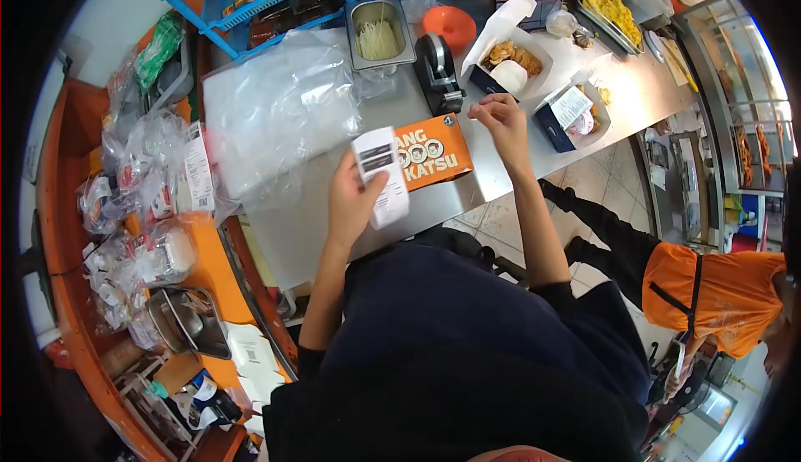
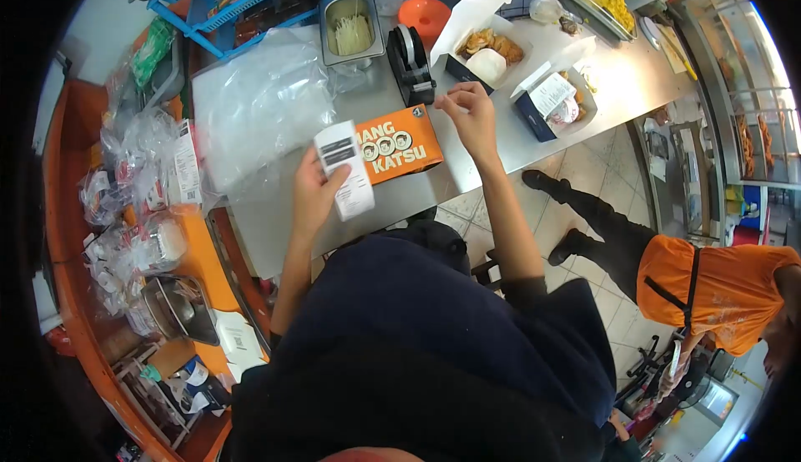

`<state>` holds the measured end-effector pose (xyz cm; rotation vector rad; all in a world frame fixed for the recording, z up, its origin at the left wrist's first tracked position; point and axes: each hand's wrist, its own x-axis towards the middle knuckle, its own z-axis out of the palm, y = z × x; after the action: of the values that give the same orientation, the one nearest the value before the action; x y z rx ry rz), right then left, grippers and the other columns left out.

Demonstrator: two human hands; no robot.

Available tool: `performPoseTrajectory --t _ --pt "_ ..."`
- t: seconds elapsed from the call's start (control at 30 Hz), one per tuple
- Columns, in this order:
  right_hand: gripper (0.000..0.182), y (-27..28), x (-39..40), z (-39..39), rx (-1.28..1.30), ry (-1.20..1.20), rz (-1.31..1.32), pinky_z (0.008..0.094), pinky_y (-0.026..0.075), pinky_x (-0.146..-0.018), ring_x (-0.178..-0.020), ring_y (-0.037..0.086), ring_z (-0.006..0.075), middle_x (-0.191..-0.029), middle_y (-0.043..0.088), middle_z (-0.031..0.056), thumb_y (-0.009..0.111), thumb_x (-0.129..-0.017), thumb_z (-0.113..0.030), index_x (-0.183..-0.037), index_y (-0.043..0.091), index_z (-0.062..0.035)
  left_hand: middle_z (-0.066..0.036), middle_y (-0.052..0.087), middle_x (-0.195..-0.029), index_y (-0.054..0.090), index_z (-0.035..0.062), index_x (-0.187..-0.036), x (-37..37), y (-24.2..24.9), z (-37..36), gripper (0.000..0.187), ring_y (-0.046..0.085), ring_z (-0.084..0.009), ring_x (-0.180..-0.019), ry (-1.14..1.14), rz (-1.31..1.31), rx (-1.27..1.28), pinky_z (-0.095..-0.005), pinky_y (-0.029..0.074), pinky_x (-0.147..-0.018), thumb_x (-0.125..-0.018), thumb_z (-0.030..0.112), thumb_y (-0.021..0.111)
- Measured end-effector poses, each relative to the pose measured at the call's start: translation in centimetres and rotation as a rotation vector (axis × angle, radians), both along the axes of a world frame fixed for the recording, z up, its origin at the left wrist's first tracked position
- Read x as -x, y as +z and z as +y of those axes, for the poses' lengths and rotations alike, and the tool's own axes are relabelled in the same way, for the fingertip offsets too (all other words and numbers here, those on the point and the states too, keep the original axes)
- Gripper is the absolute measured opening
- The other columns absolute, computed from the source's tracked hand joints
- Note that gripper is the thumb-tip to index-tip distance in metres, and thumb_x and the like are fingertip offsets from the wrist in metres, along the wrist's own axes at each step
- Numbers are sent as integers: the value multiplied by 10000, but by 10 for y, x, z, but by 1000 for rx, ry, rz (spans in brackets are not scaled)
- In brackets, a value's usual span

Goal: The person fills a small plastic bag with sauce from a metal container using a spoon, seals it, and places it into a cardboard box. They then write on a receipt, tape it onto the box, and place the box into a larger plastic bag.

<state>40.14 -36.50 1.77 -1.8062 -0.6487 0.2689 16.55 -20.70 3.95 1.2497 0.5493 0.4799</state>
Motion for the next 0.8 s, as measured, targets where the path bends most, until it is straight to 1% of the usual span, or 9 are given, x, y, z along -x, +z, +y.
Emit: performPoseTrajectory --t 0.13,0.27,0.4,0.47,0.53,0.6,0.63,0.7,0.8 --pt "184 59 57 8 -285 364 536 287 369 -910 -1021 531 161 -1119 551 55 765 -768 -127 -929 742 -40 -110 687 -1013 477 -12 -1263 -36 20 -14 435 663 -146 -905 -262 43 -131 -273 537 -755 -849 -17 609" --pt "209 18 66 23 -389 -369 324 298 369 -927 -1050 519 163 -1092 579 61 784 -746 -150 -917 750 -35 -120 698 -991 566 -19 -1192 -44 28 -9 358 661 -141 -900 -564 106 -202 -273 523 -731 -838 0 609" --pt "184 -5 71 -4 -442 -493 463 310 362 -940 -1039 526 161 -1084 579 59 762 -763 -139 -906 748 -24 -100 711 -939 578 -26 -1203 -38 12 26 384 659 -132 -889 -522 249 -190 -271 507 -741 -822 -1 617" --pt "166 19 86 -10 -455 -118 560 322 366 -942 -1048 523 165 -1062 578 55 753 -774 -137 -889 748 -18 -113 702 -990 535 -38 -1263 -45 10 28 450 655 -130 -906 -533 290 -240 -271 503 -764 -821 -5 613" --pt "151 34 96 -1 -447 -29 603 331 381 -931 -1057 512 169 -1054 564 54 759 -772 -129 -876 750 -20 -111 687 -1034 502 -34 -1304 -55 9 18 494 646 -119 -910 -532 108 -250 -268 502 -773 -823 -7 609" --pt "152 32 95 14 -472 -214 478 326 394 -912 -1049 509 175 -1057 549 52 776 -758 -140 -871 756 -39 -96 673 -1052 502 -30 -1308 -64 8 8 494 632 -103 -913 -565 37 -258 -271 502 -782 -830 6 620" --pt "152 29 90 18 -293 -327 284 326 410 -884 -1041 486 173 -1072 534 51 784 -757 -160 -876 763 -69 -86 670 -1050 489 -27 -1320 -67 10 4 503 629 -101 -898 -652 44 -168 -272 502 -784 -837 13 624" --pt "152 18 85 21 -315 -394 319 320 405 -884 -1050 467 180 -1081 535 44 789 -753 -177 -871 766 -85 -76 666 -1048 477 -25 -1331 -70 12 5 512 627 -99 -884 -743 47 -82 -274 501 -786 -844 21 628" --pt "149 -8 80 20 -246 -521 247 366 348 -938 -1069 417 203 -1111 534 19 789 -750 -215 -868 769 -125 -65 701 -798 686 2 -1074 -64 13 22 320 626 -83 -680 -642 352 -360 -255 488 -638 -834 213 706"
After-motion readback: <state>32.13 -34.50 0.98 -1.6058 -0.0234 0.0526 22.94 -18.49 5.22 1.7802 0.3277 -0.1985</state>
